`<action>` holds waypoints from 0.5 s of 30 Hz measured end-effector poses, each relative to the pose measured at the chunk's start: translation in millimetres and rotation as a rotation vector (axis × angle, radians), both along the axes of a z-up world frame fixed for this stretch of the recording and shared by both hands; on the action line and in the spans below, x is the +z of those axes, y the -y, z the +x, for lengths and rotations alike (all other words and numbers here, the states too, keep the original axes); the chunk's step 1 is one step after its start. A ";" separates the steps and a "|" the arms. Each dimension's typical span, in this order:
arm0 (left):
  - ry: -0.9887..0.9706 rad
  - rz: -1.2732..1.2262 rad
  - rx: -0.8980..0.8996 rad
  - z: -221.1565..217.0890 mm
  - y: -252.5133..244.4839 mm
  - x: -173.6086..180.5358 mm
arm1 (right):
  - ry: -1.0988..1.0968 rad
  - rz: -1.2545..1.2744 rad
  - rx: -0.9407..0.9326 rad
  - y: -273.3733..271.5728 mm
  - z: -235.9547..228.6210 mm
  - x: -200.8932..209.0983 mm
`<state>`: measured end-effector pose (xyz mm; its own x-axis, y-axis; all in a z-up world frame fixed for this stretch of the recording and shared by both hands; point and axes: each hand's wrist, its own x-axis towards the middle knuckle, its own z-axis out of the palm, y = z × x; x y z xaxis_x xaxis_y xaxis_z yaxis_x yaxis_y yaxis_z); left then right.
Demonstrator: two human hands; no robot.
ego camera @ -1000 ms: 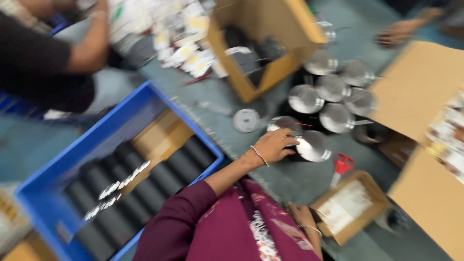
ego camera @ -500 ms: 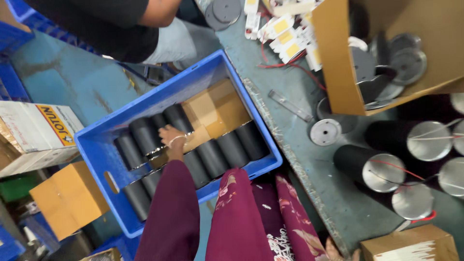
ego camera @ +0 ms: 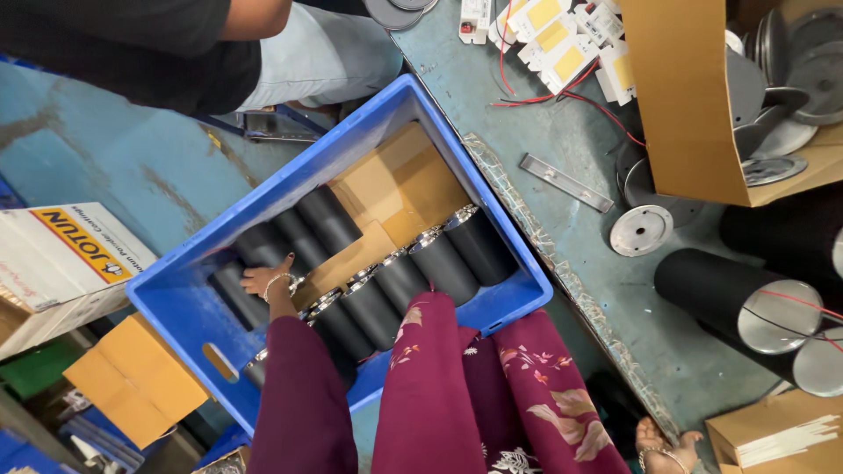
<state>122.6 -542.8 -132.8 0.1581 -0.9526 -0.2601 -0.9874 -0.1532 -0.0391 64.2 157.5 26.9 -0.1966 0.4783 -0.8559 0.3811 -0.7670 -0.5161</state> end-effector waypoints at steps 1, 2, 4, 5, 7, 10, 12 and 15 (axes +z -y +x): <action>-0.030 0.020 0.042 -0.5 2.1 -3.1 | -0.003 0.004 0.000 0.2 0.8 -0.1; -0.060 0.039 0.084 -1.5 3.3 -6.2 | -0.003 0.008 -0.006 0.8 1.5 -1.1; -0.091 0.081 0.160 -5.4 8.2 -11.5 | -0.004 0.010 -0.021 2.5 3.8 -3.9; -0.091 0.107 0.198 -6.6 8.2 -15.0 | -0.003 0.019 -0.029 0.9 5.3 -3.0; -0.149 0.117 0.255 -6.9 3.7 -20.6 | -0.003 0.020 -0.031 -2.3 6.0 -1.5; -0.395 0.089 0.269 -10.8 -10.7 -24.0 | -0.009 0.027 -0.044 -4.9 3.6 -2.0; -0.654 0.113 0.207 -24.3 -36.0 -28.6 | 0.000 0.026 -0.058 -5.5 4.7 -3.2; -0.979 0.329 0.033 -56.6 -81.7 -40.4 | -0.045 -0.010 -0.037 -9.5 6.2 -5.2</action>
